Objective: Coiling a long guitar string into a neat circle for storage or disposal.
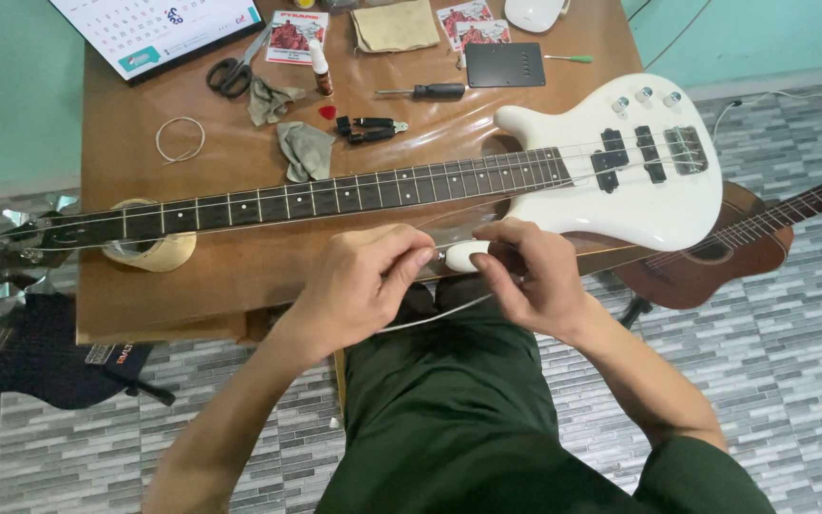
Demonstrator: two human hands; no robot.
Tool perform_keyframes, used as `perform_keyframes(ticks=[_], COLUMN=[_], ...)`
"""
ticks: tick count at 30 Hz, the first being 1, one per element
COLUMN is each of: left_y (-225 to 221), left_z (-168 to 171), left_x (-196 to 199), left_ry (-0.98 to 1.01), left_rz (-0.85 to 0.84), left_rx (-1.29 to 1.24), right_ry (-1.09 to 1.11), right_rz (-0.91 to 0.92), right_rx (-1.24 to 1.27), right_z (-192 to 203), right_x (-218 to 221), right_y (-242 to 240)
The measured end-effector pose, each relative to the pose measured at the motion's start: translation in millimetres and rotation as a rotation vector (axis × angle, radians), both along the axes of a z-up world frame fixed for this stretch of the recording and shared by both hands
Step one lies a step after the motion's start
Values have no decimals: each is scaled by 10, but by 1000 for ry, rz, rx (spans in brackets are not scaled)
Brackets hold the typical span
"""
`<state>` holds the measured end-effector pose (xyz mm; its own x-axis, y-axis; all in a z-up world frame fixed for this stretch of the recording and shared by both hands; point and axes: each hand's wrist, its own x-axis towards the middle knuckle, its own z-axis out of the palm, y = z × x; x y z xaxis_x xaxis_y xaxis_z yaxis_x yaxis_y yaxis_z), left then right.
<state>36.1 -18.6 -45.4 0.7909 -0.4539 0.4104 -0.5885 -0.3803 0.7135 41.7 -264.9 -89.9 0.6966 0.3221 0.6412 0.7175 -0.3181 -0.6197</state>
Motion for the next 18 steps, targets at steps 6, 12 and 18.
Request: perform_keyframes(ticks=[6,12,18], left_y=[-163,-259,-348], left_z=[33,-148,-5], left_x=[-51,-19,-113], left_ry=[-36,-21,3], left_rz=[-14,146,84], left_rx=[-21,-127,-264], right_ry=[60,381,577], right_rz=[52,137,387], right_rx=[53,356,862], right_z=[110,91,-132], right_x=[-65,-143,-158], right_y=[37,6,185])
